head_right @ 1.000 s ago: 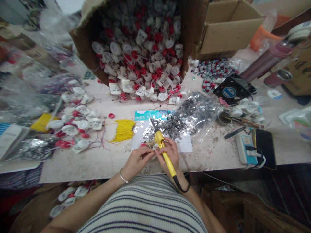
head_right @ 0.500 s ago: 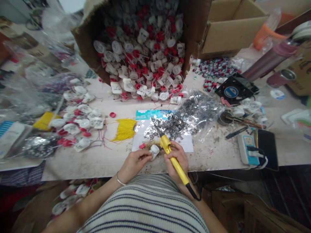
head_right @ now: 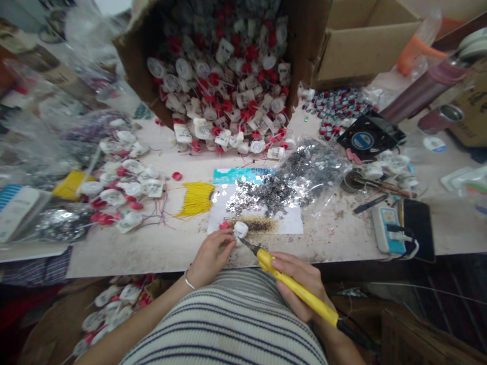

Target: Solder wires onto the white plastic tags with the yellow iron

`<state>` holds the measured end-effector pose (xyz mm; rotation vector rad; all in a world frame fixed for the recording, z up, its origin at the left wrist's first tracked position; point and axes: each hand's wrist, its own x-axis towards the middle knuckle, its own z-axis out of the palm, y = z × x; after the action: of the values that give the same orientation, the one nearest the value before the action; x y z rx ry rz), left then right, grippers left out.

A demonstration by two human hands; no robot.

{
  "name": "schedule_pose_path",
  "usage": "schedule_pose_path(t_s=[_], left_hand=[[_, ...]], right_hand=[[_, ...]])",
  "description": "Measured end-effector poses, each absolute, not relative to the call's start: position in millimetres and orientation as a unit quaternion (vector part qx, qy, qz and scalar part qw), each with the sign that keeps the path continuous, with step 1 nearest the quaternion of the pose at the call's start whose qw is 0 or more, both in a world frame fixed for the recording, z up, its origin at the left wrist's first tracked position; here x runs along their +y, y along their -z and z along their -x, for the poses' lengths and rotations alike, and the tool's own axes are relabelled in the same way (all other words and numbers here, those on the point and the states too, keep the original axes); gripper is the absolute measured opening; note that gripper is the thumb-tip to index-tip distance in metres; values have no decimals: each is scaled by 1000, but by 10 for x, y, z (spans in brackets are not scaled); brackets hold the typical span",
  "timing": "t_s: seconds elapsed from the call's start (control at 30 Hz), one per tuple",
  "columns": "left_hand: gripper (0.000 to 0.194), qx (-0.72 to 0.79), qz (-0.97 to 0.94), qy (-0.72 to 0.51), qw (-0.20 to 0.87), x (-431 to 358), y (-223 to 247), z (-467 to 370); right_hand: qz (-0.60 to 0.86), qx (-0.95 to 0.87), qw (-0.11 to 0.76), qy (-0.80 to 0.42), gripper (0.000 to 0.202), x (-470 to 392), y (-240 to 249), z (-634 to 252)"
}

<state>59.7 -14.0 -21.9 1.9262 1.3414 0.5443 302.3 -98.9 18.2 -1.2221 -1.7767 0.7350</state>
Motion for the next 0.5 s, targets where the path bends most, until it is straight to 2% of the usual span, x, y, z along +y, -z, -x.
schedule_pose_path(t_s=[0.13,0.3,0.5], left_hand=[[9,535,-707,-231,400,-112,244,-619],[11,536,-707,-236,396,-85,225,-636],[13,529,-712,-203,414,-51,172,-627]], right_hand=[[477,-730,386,-301,46,-962,-204,-3016],[472,-743,357,-314,47,-905,-260,-2990],[452,-777,344,-272,50,-868,-347,-2989]])
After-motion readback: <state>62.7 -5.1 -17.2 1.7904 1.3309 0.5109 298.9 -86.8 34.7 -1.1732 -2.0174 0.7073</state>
